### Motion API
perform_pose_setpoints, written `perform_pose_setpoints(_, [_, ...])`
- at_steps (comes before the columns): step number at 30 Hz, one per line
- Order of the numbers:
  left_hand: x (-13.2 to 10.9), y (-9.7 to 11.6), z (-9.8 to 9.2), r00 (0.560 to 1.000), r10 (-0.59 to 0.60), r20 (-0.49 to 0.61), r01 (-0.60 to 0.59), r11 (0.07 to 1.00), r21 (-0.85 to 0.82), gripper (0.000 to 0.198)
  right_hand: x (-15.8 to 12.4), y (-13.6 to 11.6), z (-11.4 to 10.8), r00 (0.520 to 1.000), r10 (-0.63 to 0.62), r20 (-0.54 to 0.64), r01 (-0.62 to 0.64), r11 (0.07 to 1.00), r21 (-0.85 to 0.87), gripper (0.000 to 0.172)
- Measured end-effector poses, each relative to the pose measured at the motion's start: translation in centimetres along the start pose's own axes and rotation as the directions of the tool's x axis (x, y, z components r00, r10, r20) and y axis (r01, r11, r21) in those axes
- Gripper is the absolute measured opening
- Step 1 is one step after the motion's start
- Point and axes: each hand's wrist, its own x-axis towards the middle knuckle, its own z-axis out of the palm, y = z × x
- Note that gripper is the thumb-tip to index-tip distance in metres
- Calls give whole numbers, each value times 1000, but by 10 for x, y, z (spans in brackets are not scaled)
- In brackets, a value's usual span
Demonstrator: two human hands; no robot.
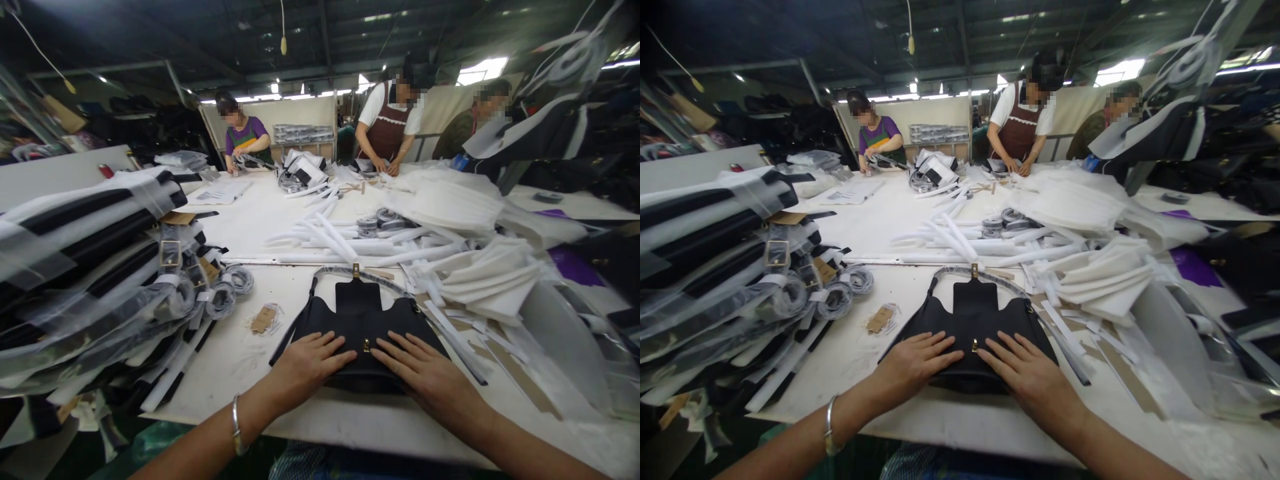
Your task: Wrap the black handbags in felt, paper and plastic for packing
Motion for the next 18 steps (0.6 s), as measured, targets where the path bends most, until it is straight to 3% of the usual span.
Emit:
perform_pose_setpoints(3, [-12, 6, 21, 995, 6, -98, -2, 999, 43, 44, -7, -4, 13, 997, -40, -73, 40, 999, -2, 64])
perform_pose_setpoints(5, [-15, 8, 24, 993, -12, -116, 15, 999, 31, 44, -9, -4, 13, 995, -40, -91, 43, 999, 32, 62])
perform_pose_setpoints(9, [-3, 11, 1, 996, -91, -1, 91, 995, -49, 41, 0, -1, -9, 1000, 27, -9, -26, 990, 142, 63])
perform_pose_setpoints(12, [15, 14, -22, 987, -112, 114, 120, 991, -64, 68, 13, -2, -26, 996, 86, 33, -91, 983, 157, 63])
perform_pose_setpoints(14, [24, 16, -27, 987, -87, 134, 92, 995, -35, 79, 20, -5, -29, 996, 92, 14, -93, 990, 111, 68])
perform_pose_setpoints(18, [24, 14, -7, 997, -14, 74, 6, 994, 108, 51, 24, -9, -10, 997, 42, -62, -44, 999, -32, 52])
